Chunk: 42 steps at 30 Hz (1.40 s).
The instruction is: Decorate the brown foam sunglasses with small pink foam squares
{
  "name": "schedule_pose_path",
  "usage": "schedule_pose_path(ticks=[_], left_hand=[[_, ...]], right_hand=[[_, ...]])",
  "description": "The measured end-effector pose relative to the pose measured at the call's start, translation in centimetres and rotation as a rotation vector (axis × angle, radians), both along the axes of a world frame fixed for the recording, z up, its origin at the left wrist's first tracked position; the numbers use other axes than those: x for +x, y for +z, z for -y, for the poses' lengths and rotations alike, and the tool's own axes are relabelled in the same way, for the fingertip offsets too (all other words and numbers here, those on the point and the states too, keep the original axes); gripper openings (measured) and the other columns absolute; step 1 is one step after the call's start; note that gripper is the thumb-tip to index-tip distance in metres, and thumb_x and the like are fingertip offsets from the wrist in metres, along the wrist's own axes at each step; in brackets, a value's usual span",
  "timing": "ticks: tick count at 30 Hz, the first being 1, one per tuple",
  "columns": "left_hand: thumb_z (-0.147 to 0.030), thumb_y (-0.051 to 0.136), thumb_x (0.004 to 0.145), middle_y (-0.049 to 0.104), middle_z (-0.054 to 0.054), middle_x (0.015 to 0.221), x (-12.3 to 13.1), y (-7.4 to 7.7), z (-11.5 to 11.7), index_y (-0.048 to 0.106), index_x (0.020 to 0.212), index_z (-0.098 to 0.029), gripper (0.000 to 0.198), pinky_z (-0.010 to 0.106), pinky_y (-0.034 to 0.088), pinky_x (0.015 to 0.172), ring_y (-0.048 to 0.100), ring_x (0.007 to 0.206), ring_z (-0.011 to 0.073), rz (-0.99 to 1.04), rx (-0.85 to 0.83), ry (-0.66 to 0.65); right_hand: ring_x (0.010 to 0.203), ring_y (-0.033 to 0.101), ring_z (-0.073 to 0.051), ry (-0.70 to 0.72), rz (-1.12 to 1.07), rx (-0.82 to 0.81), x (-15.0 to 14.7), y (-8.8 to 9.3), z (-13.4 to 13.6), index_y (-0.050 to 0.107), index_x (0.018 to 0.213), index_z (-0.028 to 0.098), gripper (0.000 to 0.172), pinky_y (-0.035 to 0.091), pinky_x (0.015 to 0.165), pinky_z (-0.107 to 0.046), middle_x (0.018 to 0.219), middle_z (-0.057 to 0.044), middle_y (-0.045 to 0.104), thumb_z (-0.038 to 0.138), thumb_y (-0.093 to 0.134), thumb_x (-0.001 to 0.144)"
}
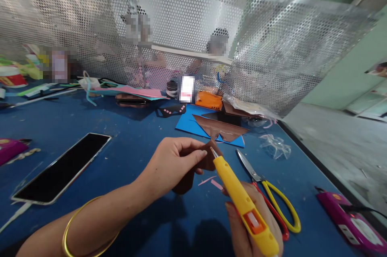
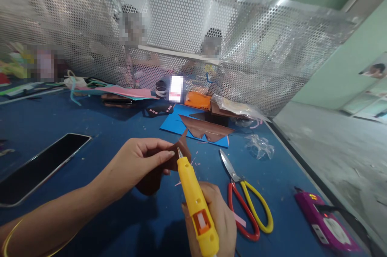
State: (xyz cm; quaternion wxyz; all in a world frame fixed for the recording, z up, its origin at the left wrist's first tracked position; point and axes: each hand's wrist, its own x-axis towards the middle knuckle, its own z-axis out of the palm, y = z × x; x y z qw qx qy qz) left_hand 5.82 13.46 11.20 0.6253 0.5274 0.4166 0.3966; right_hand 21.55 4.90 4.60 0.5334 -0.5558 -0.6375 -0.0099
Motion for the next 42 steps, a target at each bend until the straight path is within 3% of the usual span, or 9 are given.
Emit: schedule_pose_path(ticks=[9,22,42], left_hand=[[-0.015,0.064,0.083,0.078,0.003,0.072,0.11,0.51,0.26,0.079,0.091,-0.018,0.017,0.021,0.057,0.064,0.074,0.071,0.0155,-0.043,-0.005,0.020],[-0.022,0.067,0.082,0.079,0.005,0.085,0.02,-0.20,0.04,0.078,0.097,-0.017,0.019,0.024,0.057,0.068,0.075,0.082,0.0197,-0.040,0.009,-0.005],[-0.024,0.068,0.080,0.080,0.006,0.085,0.15,-0.38,-0.04,0.078,0.094,-0.016,0.019,0.026,0.058,0.068,0.075,0.082,0.0213,-0.041,0.003,-0.002]], right_hand=[[0.075,0.066,-0.018,0.017,0.006,-0.019,0.20,0.01,0.06,0.062,0.095,0.021,0.021,0.051,0.064,-0.027,0.084,-0.005,0.067,0.040,0.054,0.095],[0.073,0.065,-0.019,0.029,-0.011,-0.002,0.21,-0.15,-0.11,0.062,0.093,0.020,0.021,0.050,0.061,-0.028,0.082,-0.005,0.066,0.040,0.053,0.095],[0.069,0.064,-0.018,-0.002,0.036,0.006,0.25,-0.03,-0.15,0.060,0.093,0.022,0.019,0.049,0.060,-0.027,0.080,-0.004,0.066,0.039,0.053,0.095]])
